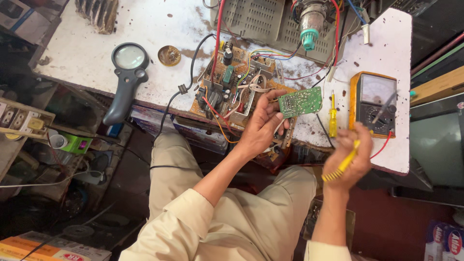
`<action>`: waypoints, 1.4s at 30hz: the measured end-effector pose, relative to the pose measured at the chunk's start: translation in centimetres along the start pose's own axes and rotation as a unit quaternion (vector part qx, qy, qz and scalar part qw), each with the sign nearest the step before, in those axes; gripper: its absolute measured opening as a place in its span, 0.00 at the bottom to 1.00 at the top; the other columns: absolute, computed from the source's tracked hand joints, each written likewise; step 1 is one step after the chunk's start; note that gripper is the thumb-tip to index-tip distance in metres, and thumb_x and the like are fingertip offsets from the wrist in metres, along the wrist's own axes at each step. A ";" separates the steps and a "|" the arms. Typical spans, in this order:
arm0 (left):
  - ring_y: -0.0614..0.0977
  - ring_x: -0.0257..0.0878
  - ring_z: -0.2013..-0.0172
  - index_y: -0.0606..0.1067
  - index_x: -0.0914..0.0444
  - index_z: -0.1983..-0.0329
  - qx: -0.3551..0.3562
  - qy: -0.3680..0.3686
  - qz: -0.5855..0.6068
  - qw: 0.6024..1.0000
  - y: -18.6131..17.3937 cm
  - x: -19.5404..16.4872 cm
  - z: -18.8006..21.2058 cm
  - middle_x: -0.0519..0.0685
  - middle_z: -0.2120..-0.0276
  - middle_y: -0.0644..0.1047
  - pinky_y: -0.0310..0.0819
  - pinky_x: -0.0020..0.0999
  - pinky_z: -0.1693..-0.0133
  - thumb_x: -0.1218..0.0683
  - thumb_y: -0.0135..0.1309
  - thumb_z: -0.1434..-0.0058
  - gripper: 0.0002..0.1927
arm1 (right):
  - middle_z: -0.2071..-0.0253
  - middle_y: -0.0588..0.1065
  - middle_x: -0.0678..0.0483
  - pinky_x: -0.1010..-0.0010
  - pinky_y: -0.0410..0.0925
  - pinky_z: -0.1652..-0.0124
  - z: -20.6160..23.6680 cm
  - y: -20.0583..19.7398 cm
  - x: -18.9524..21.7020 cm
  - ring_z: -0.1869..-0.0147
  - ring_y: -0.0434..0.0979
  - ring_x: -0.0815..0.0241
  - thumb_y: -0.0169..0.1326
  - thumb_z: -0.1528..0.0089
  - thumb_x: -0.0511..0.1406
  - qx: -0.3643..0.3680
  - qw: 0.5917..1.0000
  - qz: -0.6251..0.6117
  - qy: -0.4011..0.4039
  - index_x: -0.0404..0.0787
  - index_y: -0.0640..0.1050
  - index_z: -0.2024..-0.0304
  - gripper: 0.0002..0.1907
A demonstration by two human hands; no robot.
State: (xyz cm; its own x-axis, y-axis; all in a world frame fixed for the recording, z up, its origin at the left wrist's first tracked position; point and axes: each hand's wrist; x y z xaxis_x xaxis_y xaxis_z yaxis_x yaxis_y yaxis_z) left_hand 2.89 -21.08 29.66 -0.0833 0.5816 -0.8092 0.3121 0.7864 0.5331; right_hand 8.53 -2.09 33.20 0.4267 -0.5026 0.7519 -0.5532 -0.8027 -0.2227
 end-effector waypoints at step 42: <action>0.74 0.30 0.63 0.59 0.62 0.31 0.001 -0.006 -0.013 1.000 1.2 0.0 -0.1 0.50 0.50 0.73 0.70 0.24 0.63 0.69 0.40 0.29 0.25 | 0.62 0.79 0.47 0.79 0.72 0.59 5.4 -1.0 5.9 0.63 0.77 0.68 0.54 0.34 0.26 0.044 0.986 -0.083 0.137 0.30 0.78 0.48 0.11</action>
State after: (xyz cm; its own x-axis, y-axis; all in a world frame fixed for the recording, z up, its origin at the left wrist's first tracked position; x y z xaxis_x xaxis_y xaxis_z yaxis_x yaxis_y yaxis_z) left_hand 3.19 -20.08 30.30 -0.0804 0.5592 -0.8252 0.3120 0.8004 0.5119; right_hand 15.46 -6.02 34.45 0.2905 -0.2667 0.9189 -0.4235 -0.8970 -0.1265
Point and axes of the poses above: each hand's wrist, its own z-axis away from the middle knuckle, its own y-axis out of the palm, x = y × z
